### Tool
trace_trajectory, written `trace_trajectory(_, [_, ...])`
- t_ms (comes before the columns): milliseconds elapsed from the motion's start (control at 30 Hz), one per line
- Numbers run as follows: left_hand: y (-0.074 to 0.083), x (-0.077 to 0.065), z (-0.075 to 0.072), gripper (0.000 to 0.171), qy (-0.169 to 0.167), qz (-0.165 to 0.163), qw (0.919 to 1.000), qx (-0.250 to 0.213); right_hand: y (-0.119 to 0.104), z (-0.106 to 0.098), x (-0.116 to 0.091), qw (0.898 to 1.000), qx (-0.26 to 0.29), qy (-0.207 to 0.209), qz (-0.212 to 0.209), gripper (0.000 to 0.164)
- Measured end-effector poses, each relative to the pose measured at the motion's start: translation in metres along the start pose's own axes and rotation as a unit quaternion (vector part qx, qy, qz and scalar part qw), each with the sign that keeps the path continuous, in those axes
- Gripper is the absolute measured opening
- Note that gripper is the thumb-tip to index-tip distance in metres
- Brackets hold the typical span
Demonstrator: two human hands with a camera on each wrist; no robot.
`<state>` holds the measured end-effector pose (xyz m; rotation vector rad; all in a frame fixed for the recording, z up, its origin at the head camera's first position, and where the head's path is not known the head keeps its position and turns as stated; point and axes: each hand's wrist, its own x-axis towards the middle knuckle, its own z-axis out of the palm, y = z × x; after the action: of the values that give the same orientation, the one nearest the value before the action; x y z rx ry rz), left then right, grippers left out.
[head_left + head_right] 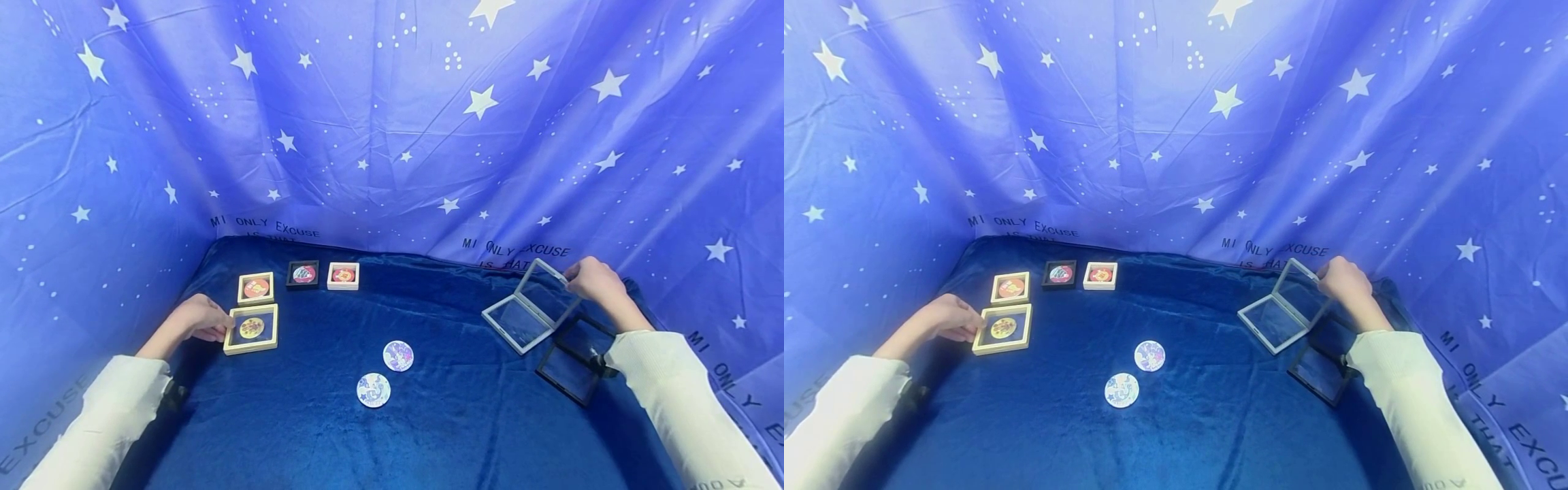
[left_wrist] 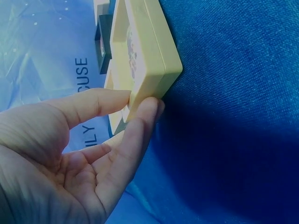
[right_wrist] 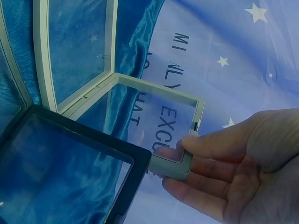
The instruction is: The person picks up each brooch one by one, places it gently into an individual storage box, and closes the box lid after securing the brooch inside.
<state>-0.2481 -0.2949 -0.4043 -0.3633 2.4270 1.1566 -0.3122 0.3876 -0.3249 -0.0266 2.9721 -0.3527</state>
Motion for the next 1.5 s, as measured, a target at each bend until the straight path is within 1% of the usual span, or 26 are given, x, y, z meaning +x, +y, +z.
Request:
trace_trajectory(300, [0.004,0.001,0.000,0.022,-0.005,-0.008,0.9999,0.013,0.001,0.003,0.001,0.999,0.026,0.016,0.010,0.040])
trace_trajectory(433, [0.004,0.001,-0.001,0.018,-0.006,-0.003,0.9999,0.010,-0.003,0.003,0.002,0.999,0.034,0.034,0.010,0.037])
trace_trajectory(567, [0.003,0.001,0.000,0.018,0.004,0.007,1.0000,0.002,-0.009,0.002,0.003,0.998,0.027,0.051,0.001,0.034])
trace_trajectory(633, [0.003,0.002,0.000,0.019,0.011,0.006,0.9999,-0.002,-0.013,0.002,0.004,0.998,0.021,0.060,-0.007,0.033])
trace_trajectory(833, [0.004,0.006,0.004,0.019,0.025,-0.007,0.9995,-0.015,-0.028,-0.001,0.007,0.996,0.017,0.086,-0.029,0.029])
trace_trajectory(1033, [0.005,0.008,0.007,0.016,0.044,-0.008,0.9988,-0.020,-0.046,-0.009,0.007,0.993,0.020,0.101,-0.050,0.027])
trace_trajectory(1200, [0.007,0.007,0.009,0.019,0.055,-0.004,0.9983,-0.018,-0.067,-0.013,0.006,0.992,0.019,0.105,-0.066,0.027])
trace_trajectory(1300, [0.009,0.007,0.008,0.020,0.054,-0.006,0.9985,0.003,-0.082,-0.014,0.005,0.992,0.021,0.104,-0.070,0.026])
trace_trajectory(1367, [0.012,0.007,0.006,0.021,0.062,-0.007,0.9971,0.044,-0.090,-0.014,0.003,0.991,0.024,0.105,-0.078,0.025])
trace_trajectory(1433, [0.016,0.006,0.005,0.024,0.076,-0.007,0.9917,0.104,-0.098,-0.013,0.002,0.990,0.026,0.105,-0.088,0.025])
trace_trajectory(1500, [0.022,0.005,0.005,0.028,0.095,-0.008,0.9828,0.158,-0.105,-0.012,0.000,0.989,0.027,0.104,-0.099,0.025])
